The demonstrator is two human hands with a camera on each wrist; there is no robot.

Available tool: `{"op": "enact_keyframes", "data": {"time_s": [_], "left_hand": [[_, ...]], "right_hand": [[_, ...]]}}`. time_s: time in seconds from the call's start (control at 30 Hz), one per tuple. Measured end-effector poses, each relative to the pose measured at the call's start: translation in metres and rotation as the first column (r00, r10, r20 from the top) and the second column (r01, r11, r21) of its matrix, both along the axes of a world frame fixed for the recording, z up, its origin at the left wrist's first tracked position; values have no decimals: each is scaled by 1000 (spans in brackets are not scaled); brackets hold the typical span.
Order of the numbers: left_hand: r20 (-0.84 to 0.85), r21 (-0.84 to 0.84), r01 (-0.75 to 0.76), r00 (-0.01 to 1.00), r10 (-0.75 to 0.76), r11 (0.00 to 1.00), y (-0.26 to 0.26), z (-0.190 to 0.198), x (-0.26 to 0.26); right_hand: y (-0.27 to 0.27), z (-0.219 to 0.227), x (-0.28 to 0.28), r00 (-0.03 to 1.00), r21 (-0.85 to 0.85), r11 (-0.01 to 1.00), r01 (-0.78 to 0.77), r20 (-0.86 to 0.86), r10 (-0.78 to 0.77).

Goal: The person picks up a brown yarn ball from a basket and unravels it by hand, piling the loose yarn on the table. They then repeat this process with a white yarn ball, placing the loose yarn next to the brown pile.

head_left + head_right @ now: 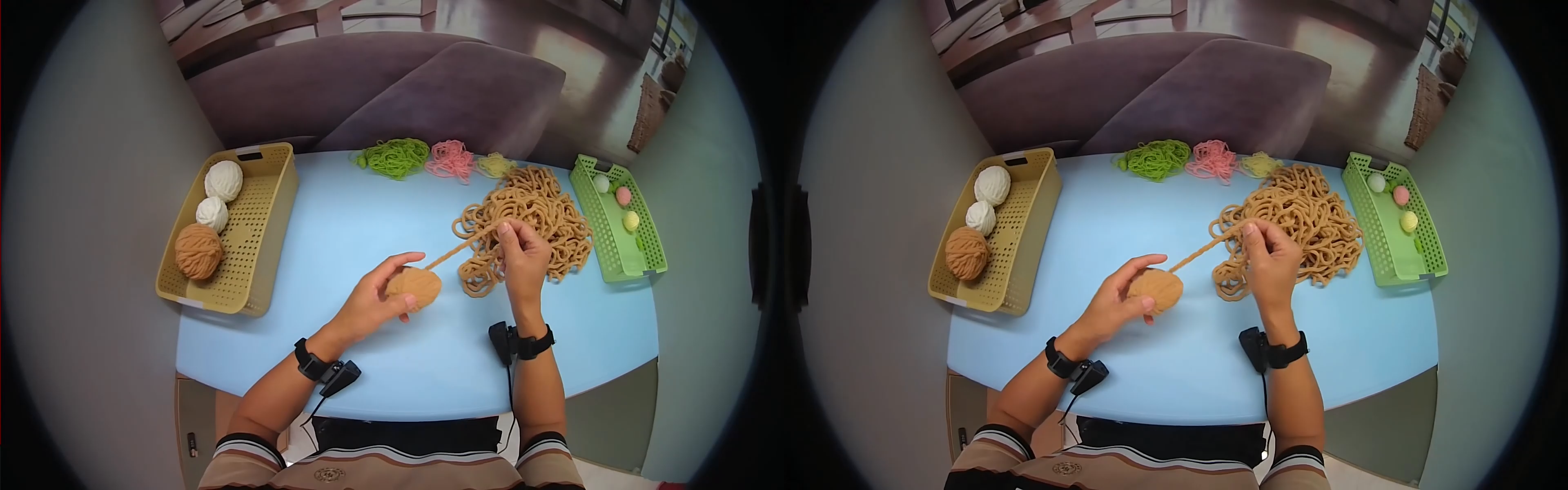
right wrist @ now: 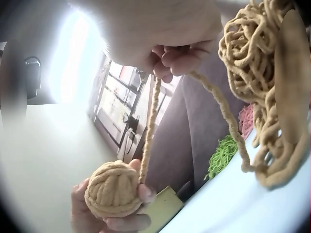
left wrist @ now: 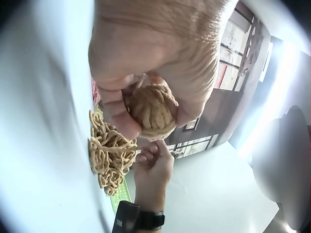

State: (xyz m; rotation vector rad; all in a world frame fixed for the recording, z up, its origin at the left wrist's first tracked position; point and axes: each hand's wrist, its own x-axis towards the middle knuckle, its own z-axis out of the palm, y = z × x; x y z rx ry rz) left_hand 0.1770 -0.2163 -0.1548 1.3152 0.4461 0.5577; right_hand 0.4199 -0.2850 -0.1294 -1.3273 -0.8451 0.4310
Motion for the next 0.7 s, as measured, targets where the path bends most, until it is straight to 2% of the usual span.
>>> {"op": "enact_keyframes", "data": {"time_s": [0.1, 0.2, 0.3, 0.37, 0.43, 0.53, 0.63, 0.7], "left_hand": [[54, -5, -66, 996, 66, 998, 8, -2, -5], [144, -61, -140, 979, 148, 988, 10, 6, -8], [179, -130, -163, 966, 185, 978, 10, 13, -10], [203, -156, -149, 963, 179, 976, 9, 14, -10], [268, -155, -158, 944, 195, 975, 9, 13, -10], [287, -84, -245, 922, 259, 966, 10, 17, -11], [225, -19, -307, 926, 303, 952, 16, 16, -15], [147, 6, -283, 949, 279, 959, 20, 14, -17]], "right_hand": [[3, -12, 29, 992, -54, 995, 85, 99, -80], [5, -22, 45, 950, -97, 984, 148, 290, -114], [2, 1, 12, 915, 14, 997, -81, 398, 69], [-4, 7, -18, 911, -94, 928, -360, 176, 372], [-5, 11, -54, 811, -127, 865, -486, 302, 501], [-3, 14, -90, 784, -300, 838, -456, 311, 538], [0, 12, -88, 797, -358, 808, -468, 224, 561], [-1, 13, -79, 828, -256, 866, -428, 272, 490]]}}
